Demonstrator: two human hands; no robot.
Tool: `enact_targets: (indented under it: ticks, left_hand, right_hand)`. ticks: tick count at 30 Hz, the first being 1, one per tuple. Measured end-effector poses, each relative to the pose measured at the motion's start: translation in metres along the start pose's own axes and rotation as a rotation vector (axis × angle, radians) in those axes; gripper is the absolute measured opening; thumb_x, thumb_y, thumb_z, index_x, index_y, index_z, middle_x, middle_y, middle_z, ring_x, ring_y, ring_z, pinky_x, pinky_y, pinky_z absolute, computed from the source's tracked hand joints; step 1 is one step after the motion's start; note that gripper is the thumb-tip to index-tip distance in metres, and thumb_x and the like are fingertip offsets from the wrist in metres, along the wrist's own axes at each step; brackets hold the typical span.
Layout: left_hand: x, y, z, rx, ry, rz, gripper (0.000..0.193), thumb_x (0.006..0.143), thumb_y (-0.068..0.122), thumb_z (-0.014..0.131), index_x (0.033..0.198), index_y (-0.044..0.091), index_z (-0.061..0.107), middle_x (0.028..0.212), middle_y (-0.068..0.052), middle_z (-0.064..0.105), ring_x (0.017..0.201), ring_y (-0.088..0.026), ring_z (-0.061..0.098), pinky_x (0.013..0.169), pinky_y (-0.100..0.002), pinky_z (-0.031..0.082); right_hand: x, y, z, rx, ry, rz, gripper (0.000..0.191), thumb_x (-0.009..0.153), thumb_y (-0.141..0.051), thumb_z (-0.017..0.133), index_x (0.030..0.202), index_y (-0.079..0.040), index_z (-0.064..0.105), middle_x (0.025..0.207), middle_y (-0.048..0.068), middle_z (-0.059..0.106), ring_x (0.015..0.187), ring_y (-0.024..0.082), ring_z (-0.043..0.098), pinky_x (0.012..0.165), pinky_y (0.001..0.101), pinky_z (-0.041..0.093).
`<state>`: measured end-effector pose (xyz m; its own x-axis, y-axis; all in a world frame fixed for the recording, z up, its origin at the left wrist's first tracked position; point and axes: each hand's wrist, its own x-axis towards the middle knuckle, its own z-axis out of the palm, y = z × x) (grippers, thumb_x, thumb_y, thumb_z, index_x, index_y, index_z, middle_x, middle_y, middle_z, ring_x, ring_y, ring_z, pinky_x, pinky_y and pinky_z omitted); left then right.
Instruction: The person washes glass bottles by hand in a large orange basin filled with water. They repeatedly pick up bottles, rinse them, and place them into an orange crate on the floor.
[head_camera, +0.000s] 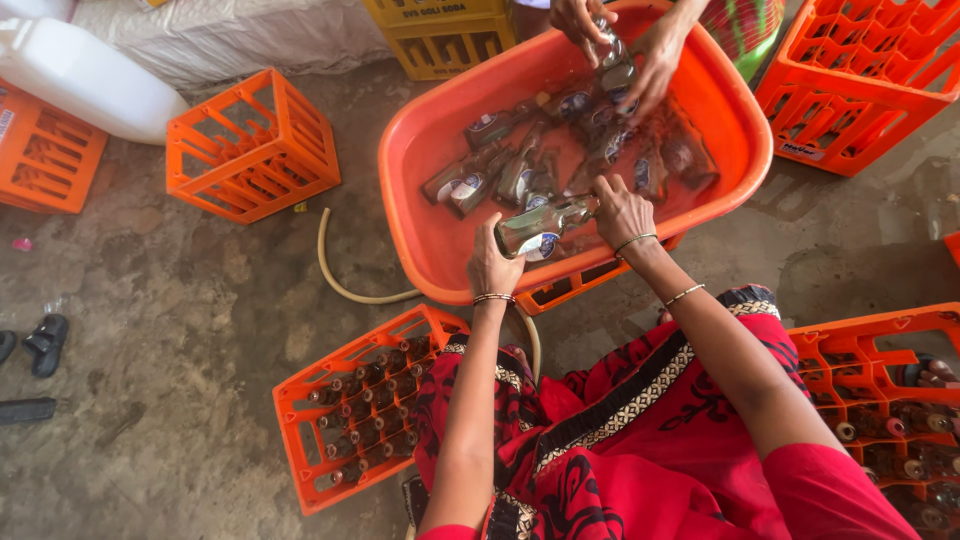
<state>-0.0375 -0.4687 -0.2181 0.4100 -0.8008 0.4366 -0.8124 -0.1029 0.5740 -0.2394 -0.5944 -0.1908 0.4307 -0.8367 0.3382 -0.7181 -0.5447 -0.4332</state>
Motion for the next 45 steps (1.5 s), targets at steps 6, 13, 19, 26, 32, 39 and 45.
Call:
enact_targets:
  ticks: [6, 13, 19, 26, 32, 39, 45]
  left_hand:
    - [-0.007, -0.004, 0.006, 0.064, 0.030, 0.022, 0.078, 0.065, 0.005, 0.085, 0.135, 0.017, 0.050, 0.119, -0.010, 0.062, 0.107, -0.035, 0.067, 0.082, -0.045, 0.058]
    - [-0.008, -0.004, 0.004, 0.080, 0.017, 0.019, 0.083, 0.067, 0.007, 0.087, 0.139, 0.019, 0.048, 0.120, -0.010, 0.060, 0.103, -0.035, 0.068, 0.078, -0.045, 0.058]
    - [-0.012, -0.008, 0.005, 0.077, 0.048, 0.048, 0.092, 0.066, 0.006, 0.086, 0.146, 0.022, 0.045, 0.123, -0.009, 0.060, 0.104, -0.034, 0.068, 0.079, -0.045, 0.058]
    - [-0.014, -0.011, 0.004, 0.103, 0.068, 0.101, 0.101, 0.068, 0.004, 0.085, 0.154, 0.028, 0.039, 0.124, -0.003, 0.061, 0.107, -0.027, 0.069, 0.080, -0.041, 0.060]
    - [-0.018, -0.011, 0.001, 0.117, 0.058, 0.094, 0.102, 0.067, 0.004, 0.085, 0.155, 0.029, 0.040, 0.125, -0.002, 0.061, 0.107, -0.026, 0.069, 0.082, -0.041, 0.060]
    - [-0.020, -0.007, -0.005, 0.109, 0.061, 0.109, 0.102, 0.066, 0.005, 0.086, 0.154, 0.029, 0.040, 0.124, -0.003, 0.061, 0.108, -0.027, 0.068, 0.083, -0.041, 0.060]
    - [-0.023, -0.007, -0.006, 0.105, 0.063, 0.095, 0.100, 0.069, 0.005, 0.086, 0.155, 0.028, 0.040, 0.124, -0.004, 0.063, 0.109, -0.027, 0.069, 0.085, -0.041, 0.060]
  right_hand:
    - [-0.002, 0.004, 0.008, 0.012, 0.020, -0.007, 0.017, 0.090, -0.010, 0.067, 0.105, -0.013, 0.060, 0.100, 0.011, 0.063, 0.079, 0.040, 0.069, 0.065, 0.0535, 0.052]
    - [-0.002, 0.016, 0.023, 0.015, -0.020, -0.020, 0.021, 0.085, -0.013, 0.070, 0.104, -0.013, 0.062, 0.099, 0.010, 0.066, 0.086, 0.037, 0.069, 0.067, 0.0510, 0.052]
    - [-0.006, 0.020, 0.030, 0.024, -0.057, 0.005, 0.015, 0.091, -0.015, 0.070, 0.104, -0.012, 0.063, 0.099, 0.010, 0.067, 0.087, 0.037, 0.069, 0.068, 0.0517, 0.052]
    - [-0.005, 0.019, 0.033, 0.013, -0.110, 0.017, 0.020, 0.086, -0.018, 0.072, 0.105, -0.013, 0.065, 0.099, 0.011, 0.069, 0.085, 0.039, 0.070, 0.069, 0.0530, 0.052]
    - [-0.008, 0.018, 0.035, -0.004, -0.151, 0.032, 0.021, 0.086, -0.020, 0.075, 0.104, -0.013, 0.067, 0.100, 0.011, 0.069, 0.085, 0.039, 0.070, 0.069, 0.0520, 0.053]
    - [-0.012, 0.019, 0.037, -0.042, -0.041, -0.050, 0.025, 0.080, -0.013, 0.075, 0.104, -0.013, 0.068, 0.101, 0.011, 0.069, 0.098, 0.033, 0.071, 0.077, 0.0470, 0.054]
    - [-0.013, 0.019, 0.038, -0.008, -0.197, 0.038, 0.020, 0.085, -0.017, 0.075, 0.104, -0.012, 0.069, 0.101, 0.011, 0.070, 0.093, 0.036, 0.070, 0.075, 0.0485, 0.053]
